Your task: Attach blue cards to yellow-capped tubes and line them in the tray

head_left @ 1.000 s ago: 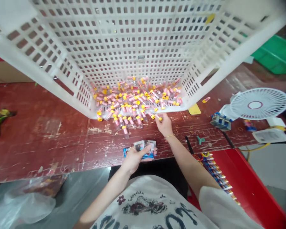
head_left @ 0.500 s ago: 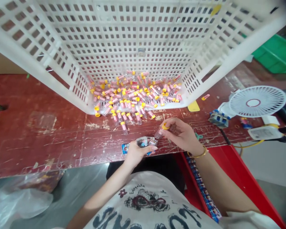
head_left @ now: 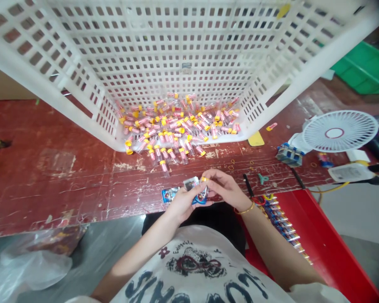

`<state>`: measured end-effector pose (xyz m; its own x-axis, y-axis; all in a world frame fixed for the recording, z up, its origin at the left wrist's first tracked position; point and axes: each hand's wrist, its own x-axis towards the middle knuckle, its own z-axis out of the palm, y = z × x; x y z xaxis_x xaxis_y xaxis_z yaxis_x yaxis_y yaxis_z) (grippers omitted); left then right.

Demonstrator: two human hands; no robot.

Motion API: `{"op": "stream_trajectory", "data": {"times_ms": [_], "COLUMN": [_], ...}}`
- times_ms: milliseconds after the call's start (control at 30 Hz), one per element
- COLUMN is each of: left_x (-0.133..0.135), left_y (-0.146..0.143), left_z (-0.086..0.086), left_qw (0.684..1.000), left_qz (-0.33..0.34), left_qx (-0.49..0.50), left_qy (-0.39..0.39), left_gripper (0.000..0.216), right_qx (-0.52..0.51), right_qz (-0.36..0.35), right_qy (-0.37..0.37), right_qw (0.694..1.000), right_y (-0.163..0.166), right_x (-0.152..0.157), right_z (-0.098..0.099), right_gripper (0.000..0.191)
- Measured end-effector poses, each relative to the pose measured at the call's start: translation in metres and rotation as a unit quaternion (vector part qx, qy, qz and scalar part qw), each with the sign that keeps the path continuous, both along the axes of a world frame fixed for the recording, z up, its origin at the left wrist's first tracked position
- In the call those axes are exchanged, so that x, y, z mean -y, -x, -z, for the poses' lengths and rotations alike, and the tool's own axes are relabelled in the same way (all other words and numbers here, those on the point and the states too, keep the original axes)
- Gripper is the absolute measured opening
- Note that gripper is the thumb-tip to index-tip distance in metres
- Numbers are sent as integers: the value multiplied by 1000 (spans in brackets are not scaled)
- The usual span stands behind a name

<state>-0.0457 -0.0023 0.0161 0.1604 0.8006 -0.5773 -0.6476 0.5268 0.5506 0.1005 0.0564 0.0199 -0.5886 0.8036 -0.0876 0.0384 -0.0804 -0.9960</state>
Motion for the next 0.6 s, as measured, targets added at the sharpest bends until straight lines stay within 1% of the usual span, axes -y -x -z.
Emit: {"op": "stream_trajectory", "data": {"times_ms": [67,100,133,167,233,300,433,600], "left_x": [-4,-5,-5,-5,-2,2,6,5], "left_y": [-2,-3,-4,-4,-4,-3,-5,-6], "left_z": [-2,-2,-3,-4,-4,-2,0,0], "left_qw": [1000,1000,1000,1000,1000,999,999,998], "left_qz": [-17,-22,-21,-15,4,23,19,24], "left_qx": [3,2,0,-3,-13,-25,-31,-59], "left_qy": [14,19,22,21,8,-3,-10,-11], "left_gripper": [36,36,36,36,37,37,38,36], "right_qx": [11,18,27,36,51,56,40,34], "right_qz": [-15,-6,14,40,85,101,101,125], "right_qy": [-20,-26,-36,-52,-94,-122,-123,-107], "right_qw": [1000,999,999,997,991,986,986,986], "right_y": [2,4,6,7,9,9,10,12], "right_x": [14,20,25,28,32,33,34,36], "right_z": [2,3,5,6,9,11,14,17], "right_gripper": [56,68,74,73,64,62,59,55]}}
